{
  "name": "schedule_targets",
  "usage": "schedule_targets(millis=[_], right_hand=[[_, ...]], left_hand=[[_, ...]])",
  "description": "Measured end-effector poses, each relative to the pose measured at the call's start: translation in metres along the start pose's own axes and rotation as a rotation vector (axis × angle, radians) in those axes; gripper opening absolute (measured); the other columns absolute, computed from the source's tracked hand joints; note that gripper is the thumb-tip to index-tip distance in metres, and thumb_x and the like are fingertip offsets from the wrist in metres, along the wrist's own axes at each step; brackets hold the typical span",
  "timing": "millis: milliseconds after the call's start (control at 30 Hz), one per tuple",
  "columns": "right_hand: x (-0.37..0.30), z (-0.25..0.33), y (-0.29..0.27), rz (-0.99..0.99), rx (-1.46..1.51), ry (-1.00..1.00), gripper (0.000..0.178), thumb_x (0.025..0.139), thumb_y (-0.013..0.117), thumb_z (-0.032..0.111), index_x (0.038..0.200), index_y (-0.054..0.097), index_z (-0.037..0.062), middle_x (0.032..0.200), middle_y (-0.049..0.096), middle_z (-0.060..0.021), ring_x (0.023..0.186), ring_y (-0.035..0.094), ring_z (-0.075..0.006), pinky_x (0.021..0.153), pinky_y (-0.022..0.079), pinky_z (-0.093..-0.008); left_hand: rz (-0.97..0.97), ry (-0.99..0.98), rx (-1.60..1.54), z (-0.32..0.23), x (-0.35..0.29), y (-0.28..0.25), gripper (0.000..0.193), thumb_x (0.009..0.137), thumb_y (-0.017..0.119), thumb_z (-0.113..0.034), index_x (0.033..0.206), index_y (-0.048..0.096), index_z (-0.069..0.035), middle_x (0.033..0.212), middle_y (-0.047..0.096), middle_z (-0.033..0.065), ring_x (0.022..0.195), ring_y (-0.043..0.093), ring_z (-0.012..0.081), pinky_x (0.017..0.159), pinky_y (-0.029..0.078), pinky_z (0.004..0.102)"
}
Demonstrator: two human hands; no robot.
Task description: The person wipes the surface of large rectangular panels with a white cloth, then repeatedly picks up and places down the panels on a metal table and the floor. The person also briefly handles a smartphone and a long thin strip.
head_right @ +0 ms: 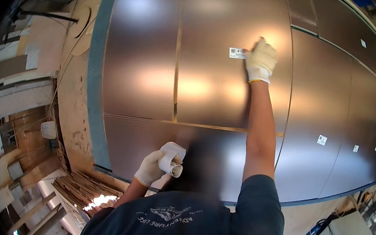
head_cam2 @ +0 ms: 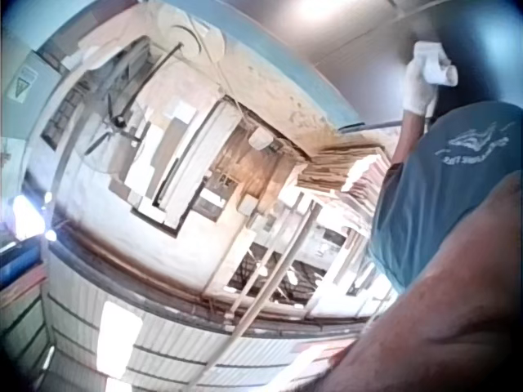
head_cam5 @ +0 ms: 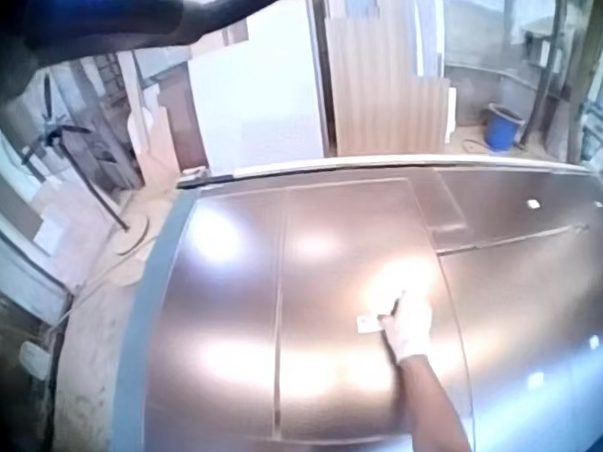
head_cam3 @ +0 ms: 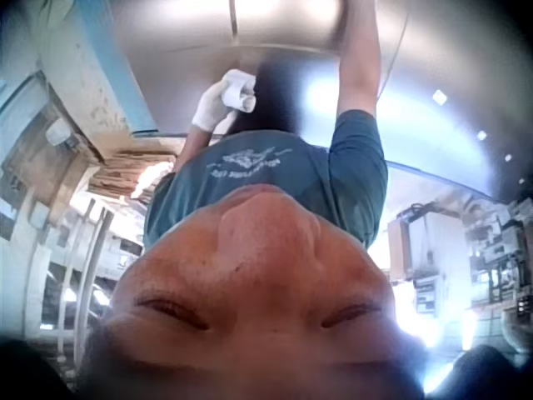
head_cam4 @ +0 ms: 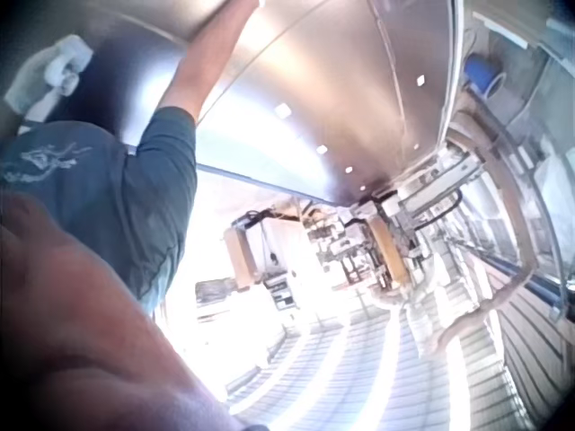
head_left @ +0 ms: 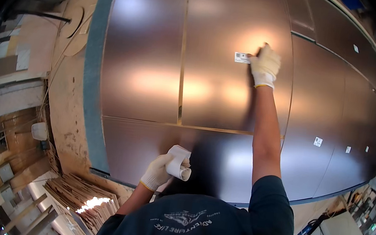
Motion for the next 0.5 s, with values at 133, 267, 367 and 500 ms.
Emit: schedule_targets(millis=[133, 267, 367, 500], right_hand=[[-0.040, 0.070, 0.026, -0.162, -0.064, -0.630, 0.052, 0.076, 0.074, 0.035, 0.108, 0.062, -0.0037, 0.114, 0.060, -0.0203, 0.118, 0.053, -0.0322, 0.098, 0.044, -0.0455], [-0.055, 0.074, -0.005, 0.151, -0.108, -0.408, 0.060, 0.079, 0.070, 0.038, 0.118, 0.054, -0.0042, 0.120, 0.053, -0.0199, 0.114, 0.050, -0.0339, 0.097, 0.042, -0.0435], [-0.083, 0.077, 0.013, -0.074, -0.232, -0.323, 0.046, 0.084, 0.066, 0.035, 0.107, 0.061, -0.0037, 0.116, 0.058, -0.0194, 0.116, 0.052, -0.0333, 0.096, 0.044, -0.0439], [-0.213, 0.159, 0.013, 0.766, 0.562, -0.575, 0.031, 0.093, 0.056, 0.027, 0.098, 0.067, -0.0020, 0.087, 0.068, -0.0145, 0.085, 0.065, -0.0246, 0.081, 0.051, -0.0364]], left_hand=[[0.096, 0.200, -0.020, -0.015, -0.003, -0.007, 0.063, 0.095, 0.052, -0.045, 0.129, 0.053, 0.008, 0.120, 0.063, 0.0180, 0.109, 0.062, 0.0265, 0.094, 0.049, 0.0399], [0.190, 0.381, -0.032, -0.014, -0.043, 0.015, 0.059, 0.089, 0.067, -0.036, 0.130, 0.054, 0.005, 0.123, 0.062, 0.0164, 0.112, 0.061, 0.0267, 0.097, 0.048, 0.0407], [-0.033, 0.400, 0.103, -0.012, -0.063, 0.009, 0.044, 0.090, 0.064, -0.019, 0.125, 0.058, 0.006, 0.118, 0.065, 0.0143, 0.104, 0.065, 0.0241, 0.093, 0.050, 0.0371], [-0.236, 0.448, 0.161, -0.016, -0.080, -0.023, 0.038, 0.093, 0.059, -0.021, 0.121, 0.061, 0.005, 0.115, 0.066, 0.0128, 0.099, 0.066, 0.0192, 0.089, 0.050, 0.0307]])
Point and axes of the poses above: each hand's wrist, its own x-axis towards the middle knuckle, its own y-axis out of the palm, z = x × y, the point moved 4 cm from there along x, towards the middle knuckle
